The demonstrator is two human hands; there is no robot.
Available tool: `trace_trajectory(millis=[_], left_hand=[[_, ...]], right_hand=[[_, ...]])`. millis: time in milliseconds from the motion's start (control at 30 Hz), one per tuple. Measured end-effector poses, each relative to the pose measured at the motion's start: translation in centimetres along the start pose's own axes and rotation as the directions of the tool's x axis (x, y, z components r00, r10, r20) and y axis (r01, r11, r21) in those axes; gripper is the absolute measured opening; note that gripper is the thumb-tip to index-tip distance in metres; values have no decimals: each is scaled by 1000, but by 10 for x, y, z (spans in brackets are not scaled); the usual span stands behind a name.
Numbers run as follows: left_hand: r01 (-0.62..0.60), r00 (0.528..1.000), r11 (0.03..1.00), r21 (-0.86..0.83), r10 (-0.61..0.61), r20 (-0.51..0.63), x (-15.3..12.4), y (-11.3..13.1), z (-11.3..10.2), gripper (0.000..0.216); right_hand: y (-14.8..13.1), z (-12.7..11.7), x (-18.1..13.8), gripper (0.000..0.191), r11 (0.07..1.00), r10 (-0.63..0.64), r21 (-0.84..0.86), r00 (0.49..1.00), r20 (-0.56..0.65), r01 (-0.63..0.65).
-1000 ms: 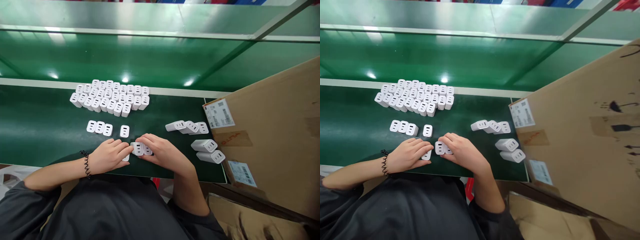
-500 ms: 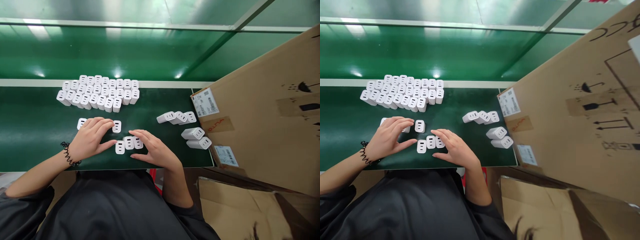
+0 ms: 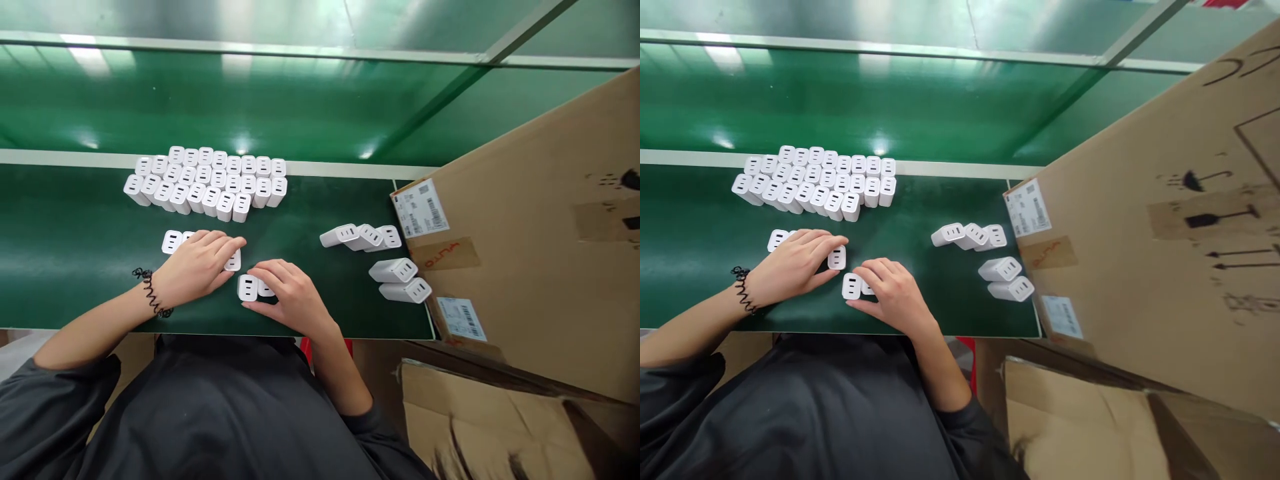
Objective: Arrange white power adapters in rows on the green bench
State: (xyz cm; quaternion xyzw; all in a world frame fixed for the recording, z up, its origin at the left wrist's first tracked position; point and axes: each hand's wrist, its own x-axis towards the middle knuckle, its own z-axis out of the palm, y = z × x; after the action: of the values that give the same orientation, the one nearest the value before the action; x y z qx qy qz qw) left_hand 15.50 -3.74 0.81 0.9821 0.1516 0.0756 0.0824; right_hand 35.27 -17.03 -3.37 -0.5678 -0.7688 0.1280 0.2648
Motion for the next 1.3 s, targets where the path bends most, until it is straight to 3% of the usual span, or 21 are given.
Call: trace_trajectory(millis=[100,200,300,467,567,733,967,1133,1300], left_hand=[[-44,999,998,-54,46,24,-11,15,-1,34],[-88,995,994,-62,86,-43,-19,29,10,30],[-102,989,993,-62,95,-112,-24,29,16,39],[-70,973,989,-131,39,-230,-36,-11,-5,56],[-3,975,987,-163,-33,-221,-47,-45,-12,69],[28,967,946,-324,-107,-231,-65,-81,9,84],[14,955,785,-619,-195,-226,-70,-90,30,83],[23,960,765,-643,-196,-199,-69,-91,31,80],[-9,950,793,-609,-184,-253,-67,-89,34,82]], right_hand=[[6,-5,-3,38,1000,10,23,1000,-11,-10],[9,-11,-6,41,1000,-5,16,1000,9,5],[8,-16,-6,49,999,-22,-39,1000,12,23],[-2,-19,2,56,988,-85,-126,996,17,86],[-5,-14,10,54,981,-117,-151,991,58,125],[-4,-4,17,48,979,-83,-173,989,122,104],[-4,-2,16,41,988,-45,-139,990,135,64],[-4,-1,17,41,990,-29,-132,989,146,49],[-4,-1,18,41,990,-30,-132,988,151,51]])
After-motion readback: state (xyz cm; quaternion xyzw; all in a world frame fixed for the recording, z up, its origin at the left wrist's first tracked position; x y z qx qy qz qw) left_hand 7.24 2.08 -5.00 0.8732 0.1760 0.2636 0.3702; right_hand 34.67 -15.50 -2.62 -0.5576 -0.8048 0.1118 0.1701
